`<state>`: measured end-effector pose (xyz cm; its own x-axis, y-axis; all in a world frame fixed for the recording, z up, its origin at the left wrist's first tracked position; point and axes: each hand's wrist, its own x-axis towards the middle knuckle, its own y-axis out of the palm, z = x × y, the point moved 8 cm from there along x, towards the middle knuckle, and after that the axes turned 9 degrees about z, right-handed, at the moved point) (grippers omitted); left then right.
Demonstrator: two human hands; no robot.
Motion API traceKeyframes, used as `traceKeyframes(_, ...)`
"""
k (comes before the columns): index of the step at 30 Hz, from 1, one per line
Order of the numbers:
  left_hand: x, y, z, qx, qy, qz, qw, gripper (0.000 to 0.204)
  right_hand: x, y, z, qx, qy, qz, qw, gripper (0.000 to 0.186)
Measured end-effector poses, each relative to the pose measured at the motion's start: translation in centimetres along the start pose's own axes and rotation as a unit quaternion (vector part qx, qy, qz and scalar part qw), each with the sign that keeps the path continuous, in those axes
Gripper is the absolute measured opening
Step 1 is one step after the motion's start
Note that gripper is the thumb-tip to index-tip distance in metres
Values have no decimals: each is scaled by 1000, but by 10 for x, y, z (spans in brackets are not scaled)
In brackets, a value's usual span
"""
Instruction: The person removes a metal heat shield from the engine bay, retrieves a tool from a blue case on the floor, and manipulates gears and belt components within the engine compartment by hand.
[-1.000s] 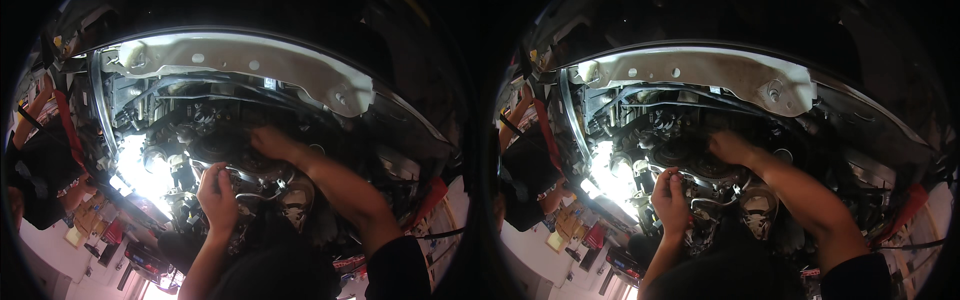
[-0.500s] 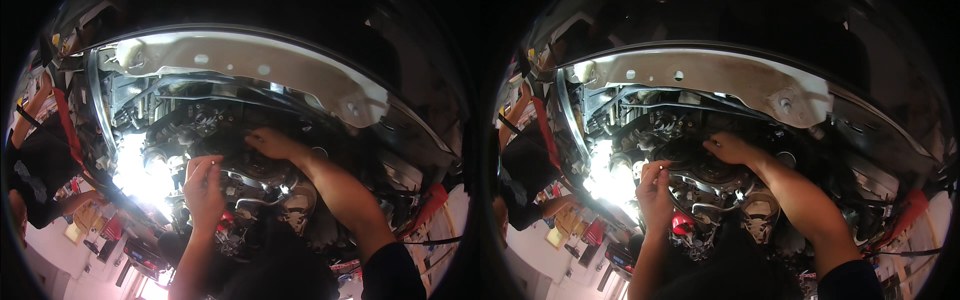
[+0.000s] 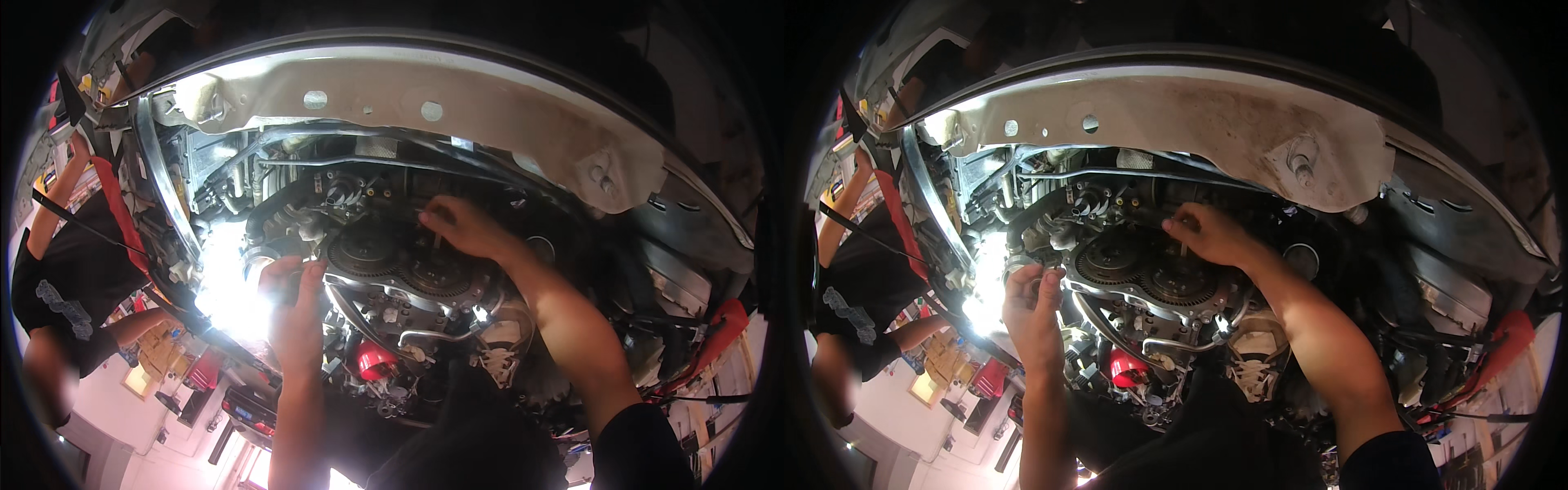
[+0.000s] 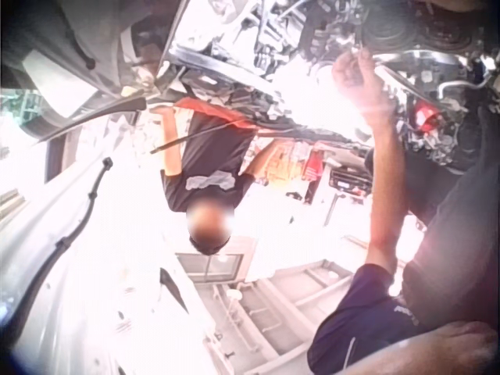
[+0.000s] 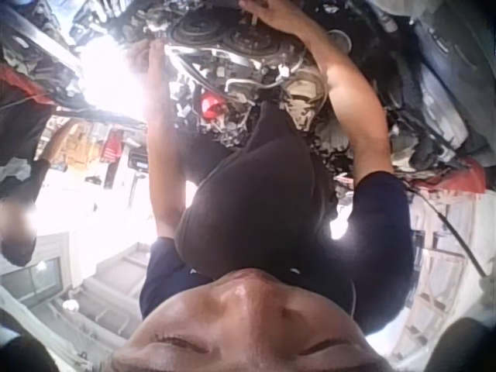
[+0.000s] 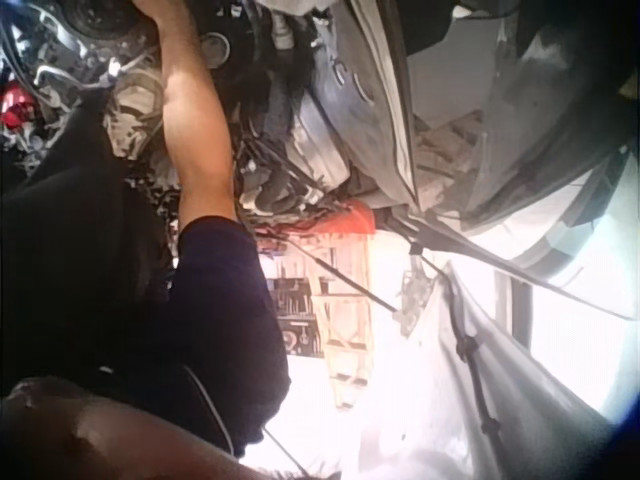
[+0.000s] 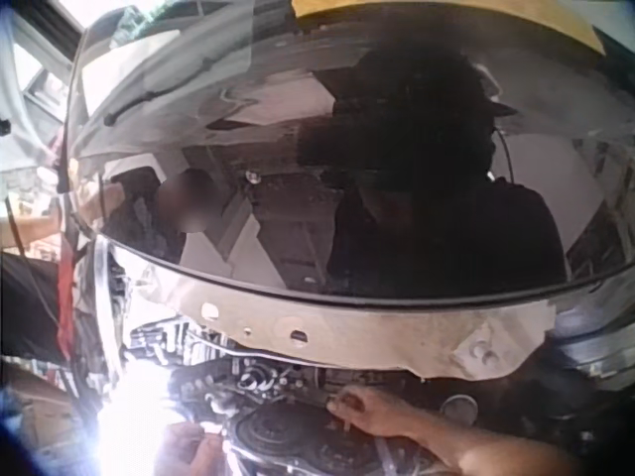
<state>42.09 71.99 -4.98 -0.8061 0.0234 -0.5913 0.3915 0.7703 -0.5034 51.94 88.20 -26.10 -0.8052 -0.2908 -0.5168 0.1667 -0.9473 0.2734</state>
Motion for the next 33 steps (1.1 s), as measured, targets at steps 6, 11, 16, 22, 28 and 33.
traceKeyframes(6, -3, -6, 10, -86, -44, -23, 995, 20, 3, -19, 31, 3, -93, -50, 994, 34)
traceKeyframes(11, -3, -12, 18, -58, -62, -55, 995, 20, -1, -11, 25, -130, -5, 92, 987, 28)
traceKeyframes(16, -7, -6, 16, -50, -57, -37, 996, 21, -11, -6, 15, -4, 81, 125, 989, 29)
traceKeyframes(22, -11, 4, 8, 7, -38, -29, 999, 21, -18, -2, 15, 27, 80, 105, 991, 25)
traceKeyframes(28, -6, 1, 3, -51, -33, -39, 997, 22, -13, 1, 20, 23, 28, 90, 995, 22)
traceKeyframes(33, 10, -9, 1, -121, -2, -61, 991, 21, -21, 3, 39, -67, -57, 35, 995, 20)
